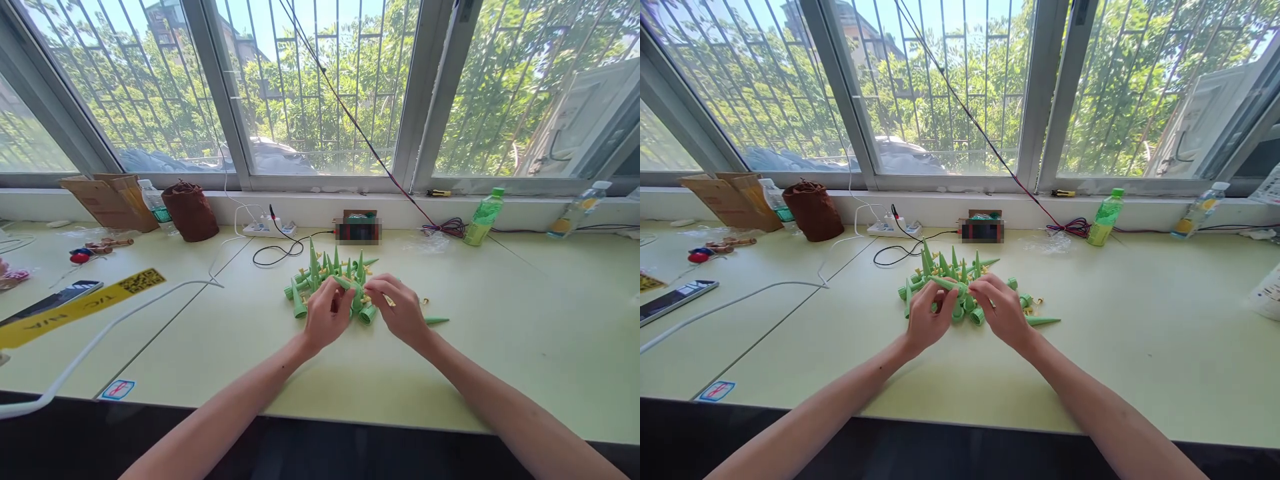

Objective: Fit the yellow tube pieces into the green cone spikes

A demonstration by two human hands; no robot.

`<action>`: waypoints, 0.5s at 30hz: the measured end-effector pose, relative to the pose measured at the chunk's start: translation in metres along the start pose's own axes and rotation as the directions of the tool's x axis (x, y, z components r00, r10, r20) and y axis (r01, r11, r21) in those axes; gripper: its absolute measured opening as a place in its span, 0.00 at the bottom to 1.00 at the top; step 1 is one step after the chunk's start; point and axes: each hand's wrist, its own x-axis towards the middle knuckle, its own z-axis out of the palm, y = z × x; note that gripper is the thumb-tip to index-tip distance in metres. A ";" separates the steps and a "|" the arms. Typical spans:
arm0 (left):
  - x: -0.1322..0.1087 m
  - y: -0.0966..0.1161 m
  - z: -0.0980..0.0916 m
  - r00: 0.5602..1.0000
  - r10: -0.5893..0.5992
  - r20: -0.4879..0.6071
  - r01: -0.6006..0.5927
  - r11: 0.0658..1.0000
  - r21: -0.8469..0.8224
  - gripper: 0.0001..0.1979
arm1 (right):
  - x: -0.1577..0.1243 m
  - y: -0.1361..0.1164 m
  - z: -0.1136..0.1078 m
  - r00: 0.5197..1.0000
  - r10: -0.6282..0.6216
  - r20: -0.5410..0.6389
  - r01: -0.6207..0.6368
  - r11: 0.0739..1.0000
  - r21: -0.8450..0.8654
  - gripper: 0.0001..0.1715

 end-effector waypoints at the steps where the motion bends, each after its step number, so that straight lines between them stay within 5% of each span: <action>1: 0.000 0.000 0.000 1.000 0.000 0.002 0.000 1.000 -0.003 0.01 | 0.000 -0.001 0.000 1.000 -0.004 -0.014 0.005 1.000 0.012 0.09; 9: 0.000 -0.002 0.001 1.000 0.019 0.018 -0.019 1.000 -0.023 0.02 | 0.001 -0.006 -0.001 0.997 -0.077 -0.005 0.077 0.996 0.052 0.16; 15: -0.002 -0.005 0.000 0.999 0.037 0.030 -0.036 0.999 -0.011 0.04 | 0.000 -0.004 0.002 0.998 -0.015 -0.065 0.018 0.999 0.044 0.13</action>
